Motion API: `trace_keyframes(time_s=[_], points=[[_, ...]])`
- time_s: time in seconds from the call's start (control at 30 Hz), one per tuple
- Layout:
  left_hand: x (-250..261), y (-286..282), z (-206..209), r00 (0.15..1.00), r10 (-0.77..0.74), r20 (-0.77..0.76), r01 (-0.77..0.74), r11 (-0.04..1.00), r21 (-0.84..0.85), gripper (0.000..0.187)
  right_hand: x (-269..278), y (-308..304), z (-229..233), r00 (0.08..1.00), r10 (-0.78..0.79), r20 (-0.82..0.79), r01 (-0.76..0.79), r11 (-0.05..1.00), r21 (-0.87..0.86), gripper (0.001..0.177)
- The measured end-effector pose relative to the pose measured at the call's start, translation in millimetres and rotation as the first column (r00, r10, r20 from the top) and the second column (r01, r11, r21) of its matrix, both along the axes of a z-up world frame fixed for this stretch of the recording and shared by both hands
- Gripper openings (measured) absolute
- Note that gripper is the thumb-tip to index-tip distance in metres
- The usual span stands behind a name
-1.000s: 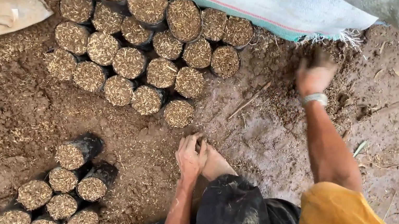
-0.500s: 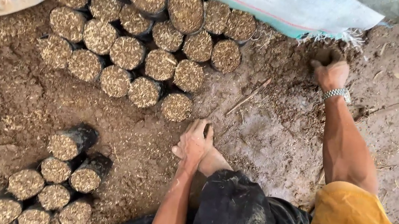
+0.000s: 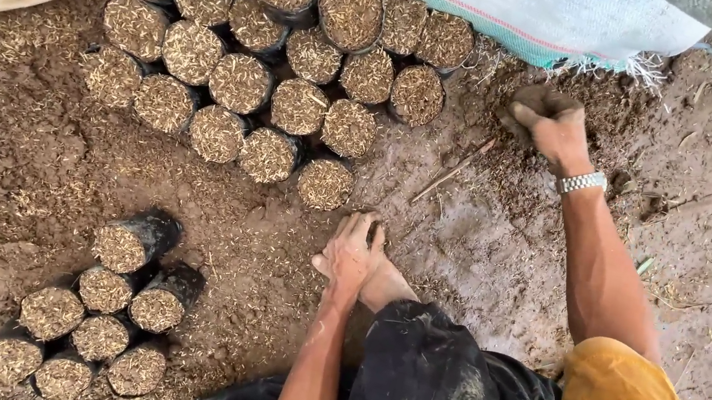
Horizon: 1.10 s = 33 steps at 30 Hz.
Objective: Filling small black plastic polybags with a soil and husk substrate mixture and arranging them in rows.
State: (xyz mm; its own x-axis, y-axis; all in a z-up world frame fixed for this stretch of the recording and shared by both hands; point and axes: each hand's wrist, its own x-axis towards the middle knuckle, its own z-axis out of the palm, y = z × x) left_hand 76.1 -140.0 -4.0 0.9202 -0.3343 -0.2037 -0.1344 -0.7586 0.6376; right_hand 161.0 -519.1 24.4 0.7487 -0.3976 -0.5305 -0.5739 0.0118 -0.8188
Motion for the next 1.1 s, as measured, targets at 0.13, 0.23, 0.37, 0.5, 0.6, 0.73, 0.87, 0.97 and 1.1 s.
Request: trace_keyframes(time_s=[0.13, 0.23, 0.37, 0.5, 0.6, 0.73, 0.87, 0.97, 1.1], points=[[2.4, -1.9, 4.5, 1.000, 0.006, -0.015, -0.007, 1.000, -0.018, 0.020, 3.2, 6.7, -14.7, 0.997, 0.060, -0.055, -0.065, 0.994, -0.090, 0.036], [3.5, -1.9, 7.1, 1.000, 0.019, -0.011, -0.019, 1.000, 0.021, 0.022, 8.6, 12.3, -10.4, 0.996, 0.067, -0.052, -0.072, 0.992, -0.103, 0.034], [5.0, -2.7, 14.3, 1.000, 0.016, -0.023, -0.017, 0.999, -0.030, 0.021, 6.4, 0.5, -34.5, 0.889, 0.211, -0.406, -0.348, 0.888, -0.302, 0.047], [5.9, -2.9, 23.2, 0.998, 0.044, -0.052, -0.043, 0.999, 0.008, 0.021, -15.5, -18.1, -69.2, 0.902, 0.161, -0.401, -0.345, 0.827, -0.443, 0.029], [-0.9, 0.6, -2.1, 0.998, 0.043, -0.046, -0.041, 0.998, 0.048, 0.022, -8.7, -12.0, -53.0, 0.851, 0.192, -0.489, -0.398, 0.844, -0.360, 0.018], [6.3, -4.8, 21.3, 0.993, 0.063, -0.098, -0.062, 0.998, 0.017, 0.024, 8.9, 13.0, -10.1, 0.897, 0.244, -0.369, -0.376, 0.859, -0.346, 0.025], [7.2, -2.7, 28.0, 0.999, 0.028, -0.020, -0.028, 1.000, 0.003, 0.021, 25.0, 34.3, -49.8, 0.924, 0.196, -0.328, -0.369, 0.681, -0.632, 0.048], [9.8, -3.9, 31.4, 1.000, 0.013, 0.003, -0.013, 1.000, 0.012, 0.024, 56.8, 44.4, -40.2, 0.932, 0.220, -0.287, -0.361, 0.592, -0.720, 0.034], [6.9, -4.6, 24.2, 1.000, 0.008, 0.029, -0.009, 1.000, 0.025, 0.033, 86.1, 50.0, -58.5, 0.838, 0.390, -0.382, -0.538, 0.469, -0.701, 0.043]])
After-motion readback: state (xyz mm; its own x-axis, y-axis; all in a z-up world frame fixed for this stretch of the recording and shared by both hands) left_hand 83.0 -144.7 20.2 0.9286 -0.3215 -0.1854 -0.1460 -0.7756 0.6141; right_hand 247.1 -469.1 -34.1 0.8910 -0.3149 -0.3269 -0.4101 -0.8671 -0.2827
